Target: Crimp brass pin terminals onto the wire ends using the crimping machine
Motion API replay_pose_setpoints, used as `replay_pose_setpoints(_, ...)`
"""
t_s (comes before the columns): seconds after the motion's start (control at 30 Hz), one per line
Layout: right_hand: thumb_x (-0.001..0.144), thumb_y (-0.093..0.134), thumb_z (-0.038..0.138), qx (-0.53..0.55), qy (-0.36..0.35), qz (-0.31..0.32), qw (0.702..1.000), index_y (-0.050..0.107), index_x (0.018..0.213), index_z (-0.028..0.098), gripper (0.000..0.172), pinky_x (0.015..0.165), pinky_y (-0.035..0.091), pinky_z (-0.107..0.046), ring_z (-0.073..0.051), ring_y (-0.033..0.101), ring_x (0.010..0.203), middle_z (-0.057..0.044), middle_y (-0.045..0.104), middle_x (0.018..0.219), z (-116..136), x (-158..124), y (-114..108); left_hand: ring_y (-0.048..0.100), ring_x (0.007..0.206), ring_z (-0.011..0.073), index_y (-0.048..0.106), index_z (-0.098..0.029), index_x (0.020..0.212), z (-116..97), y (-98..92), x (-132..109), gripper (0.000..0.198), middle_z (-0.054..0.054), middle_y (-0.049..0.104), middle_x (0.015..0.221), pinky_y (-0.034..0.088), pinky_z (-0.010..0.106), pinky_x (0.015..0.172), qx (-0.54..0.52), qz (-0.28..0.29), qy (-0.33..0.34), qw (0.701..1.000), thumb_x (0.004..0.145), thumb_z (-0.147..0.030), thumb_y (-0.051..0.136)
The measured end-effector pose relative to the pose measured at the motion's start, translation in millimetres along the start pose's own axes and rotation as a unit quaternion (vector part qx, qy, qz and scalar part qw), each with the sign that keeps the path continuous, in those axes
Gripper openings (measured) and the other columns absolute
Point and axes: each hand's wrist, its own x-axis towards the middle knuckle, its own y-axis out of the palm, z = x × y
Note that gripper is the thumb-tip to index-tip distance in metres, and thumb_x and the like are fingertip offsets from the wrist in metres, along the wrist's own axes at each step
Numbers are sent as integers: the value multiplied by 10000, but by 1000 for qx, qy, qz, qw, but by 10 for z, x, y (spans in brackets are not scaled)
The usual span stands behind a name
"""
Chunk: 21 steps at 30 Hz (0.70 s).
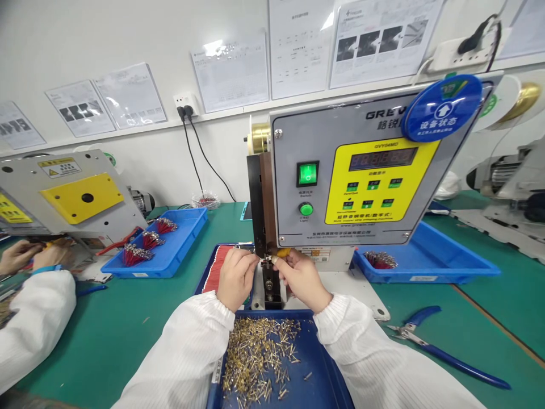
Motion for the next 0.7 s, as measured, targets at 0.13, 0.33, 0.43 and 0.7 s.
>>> replay_pose_setpoints(0.13, 747, 596, 436, 0, 2, 3, 1000, 541, 706, 203, 243, 371, 370, -233, -106, 463, 404, 36, 540, 531, 0, 1, -4, 521, 882, 188, 621, -193, 931, 4, 3, -3, 170, 54, 615, 902, 427, 337, 785, -1, 3, 0, 1000, 925, -159, 455)
replay_pose_setpoints(0.33, 755, 585, 437, -9, -3, 3, 1000, 543, 698, 203, 245, 364, 365, -229, -106, 464, 402, 36, 536, 524, -13, 3, -7, 527, 883, 186, 629, -192, 931, 12, 10, -5, 187, 60, 614, 894, 433, 339, 786, -1, 6, 0, 1000, 932, -169, 443)
replay_pose_setpoints(0.43, 758, 587, 446, -11, -10, 0, 1000, 544, 693, 205, 254, 359, 364, -232, -110, 465, 399, 36, 535, 518, -16, 4, -5, 529, 879, 185, 629, -191, 935, 13, 10, -5, 184, 61, 615, 891, 437, 338, 782, -1, 6, -1, 1000, 932, -171, 446)
replay_pose_setpoints(0.7, 783, 588, 514, -46, -100, -64, 992, 501, 661, 216, 334, 446, 417, -267, -138, 499, 455, 4, 568, 549, -25, -43, 69, 526, 872, 182, 638, -189, 947, 6, 6, -3, 148, 63, 598, 903, 438, 321, 764, 6, -9, -8, 1000, 908, -177, 496)
